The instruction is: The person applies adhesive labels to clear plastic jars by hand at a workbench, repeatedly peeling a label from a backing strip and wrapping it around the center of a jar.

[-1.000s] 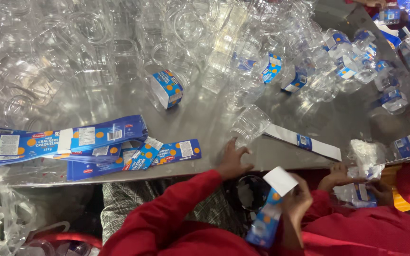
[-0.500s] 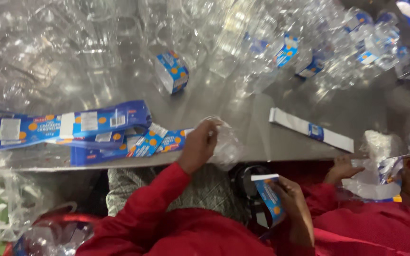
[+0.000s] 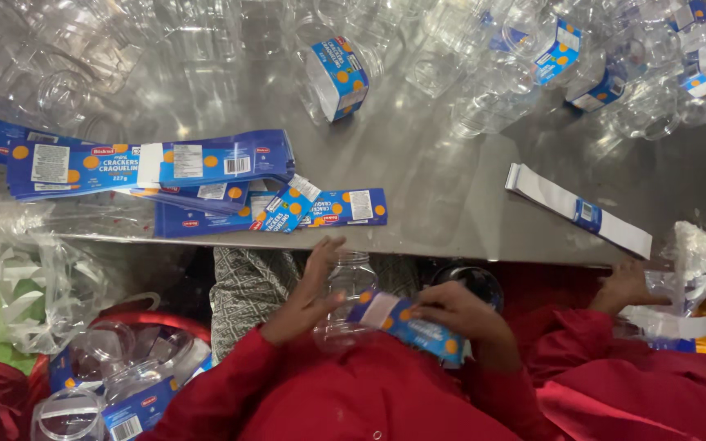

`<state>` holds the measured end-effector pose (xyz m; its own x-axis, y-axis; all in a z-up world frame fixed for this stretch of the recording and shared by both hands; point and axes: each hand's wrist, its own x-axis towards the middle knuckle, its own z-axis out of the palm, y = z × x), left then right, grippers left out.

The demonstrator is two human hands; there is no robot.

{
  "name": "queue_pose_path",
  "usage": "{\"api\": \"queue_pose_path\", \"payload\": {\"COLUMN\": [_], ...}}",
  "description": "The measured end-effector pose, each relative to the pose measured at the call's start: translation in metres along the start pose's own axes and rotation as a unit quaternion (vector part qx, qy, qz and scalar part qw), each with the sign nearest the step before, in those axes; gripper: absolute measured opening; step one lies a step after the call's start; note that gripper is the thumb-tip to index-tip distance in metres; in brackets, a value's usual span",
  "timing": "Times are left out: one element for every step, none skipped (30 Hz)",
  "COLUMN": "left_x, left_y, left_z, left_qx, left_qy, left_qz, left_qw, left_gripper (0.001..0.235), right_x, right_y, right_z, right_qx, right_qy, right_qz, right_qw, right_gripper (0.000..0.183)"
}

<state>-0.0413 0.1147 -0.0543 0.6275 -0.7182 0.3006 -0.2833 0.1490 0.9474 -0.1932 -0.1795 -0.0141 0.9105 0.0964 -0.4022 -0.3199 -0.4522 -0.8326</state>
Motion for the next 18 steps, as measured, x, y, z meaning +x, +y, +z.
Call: {"api": "queue_pose_path", "payload": {"left_x": [-0.004,-0.007,-0.009,-0.01,-0.008,-0.004,-0.002,0.0,0.001,0.003,0.004,0.006,0.008,0.011,0.014,0.015,0.017,0.02], "left_y": [-0.002,-0.004,-0.006,-0.007,-0.009,-0.011,-0.011,-0.01,-0.008,-0.005,-0.001,0.002,0.005,0.008,0.009,0.01,0.01,0.008], "left_z": [-0.005,-0.011,-0.018,-0.025,-0.03,-0.033,-0.035,-0.037,-0.038,-0.039,-0.041,-0.044,-0.047,-0.048,-0.05,-0.051,-0.049,-0.047], "left_qx": [-0.049,-0.05,-0.063,-0.075,-0.075,-0.129,-0.183,-0.182,-0.137,-0.092,-0.093,-0.047,0.0,-0.001,0.014,0.03,0.029,0.066], "left_qy": [-0.057,-0.058,-0.089,-0.118,-0.119,-0.113,-0.107,-0.108,-0.114,-0.119,-0.12,-0.141,-0.162,-0.161,-0.164,-0.167,-0.166,-0.138], "left_qz": [0.008,0.006,-0.024,-0.055,-0.057,-0.081,-0.105,-0.104,-0.092,-0.08,-0.08,-0.06,-0.039,-0.039,-0.02,-0.001,-0.001,-0.085], "left_qw": [0.997,0.997,0.994,0.989,0.988,0.982,0.972,0.972,0.98,0.985,0.985,0.987,0.986,0.986,0.986,0.985,0.986,0.985], "left_gripper": [0.041,0.041,0.02,0.015,0.015,0.014,0.013,0.013,0.015,0.018,0.018,0.02,0.024,0.024,0.028,0.033,0.033,0.04], "right_x": [0.007,0.014,0.02,0.026,0.03,0.033,0.038,0.041,0.043,0.043,0.044,0.048,0.052,0.055,0.057,0.061,0.064,0.067], "right_y": [-0.01,-0.018,-0.026,-0.032,-0.036,-0.039,-0.039,-0.038,-0.035,-0.031,-0.027,-0.022,-0.017,-0.013,-0.01,-0.008,-0.008,-0.01], "right_z": [0.006,0.012,0.019,0.026,0.031,0.03,0.03,0.029,0.028,0.028,0.029,0.032,0.036,0.04,0.045,0.052,0.058,0.063], "right_qx": [-0.076,-0.151,-0.15,-0.156,-0.162,-0.162,-0.158,-0.153,-0.154,-0.155,-0.156,-0.156,-0.14,-0.125,-0.125,-0.135,-0.145,-0.146], "right_qy": [-0.03,-0.06,-0.06,-0.048,-0.036,-0.037,-0.004,0.03,0.032,0.05,0.069,0.069,0.064,0.058,0.057,0.089,0.119,0.119], "right_qz": [-0.044,-0.089,-0.087,-0.047,-0.006,-0.007,-0.002,0.004,0.004,0.002,0.0,0.001,-0.001,-0.002,-0.002,-0.031,-0.059,-0.061], "right_qw": [0.996,0.983,0.983,0.986,0.986,0.986,0.987,0.988,0.988,0.987,0.985,0.985,0.988,0.991,0.99,0.986,0.98,0.98], "right_gripper": [0.028,0.031,0.031,0.03,0.029,0.029,0.031,0.034,0.034,0.032,0.03,0.03,0.028,0.026,0.026,0.02,0.022,0.022]}}
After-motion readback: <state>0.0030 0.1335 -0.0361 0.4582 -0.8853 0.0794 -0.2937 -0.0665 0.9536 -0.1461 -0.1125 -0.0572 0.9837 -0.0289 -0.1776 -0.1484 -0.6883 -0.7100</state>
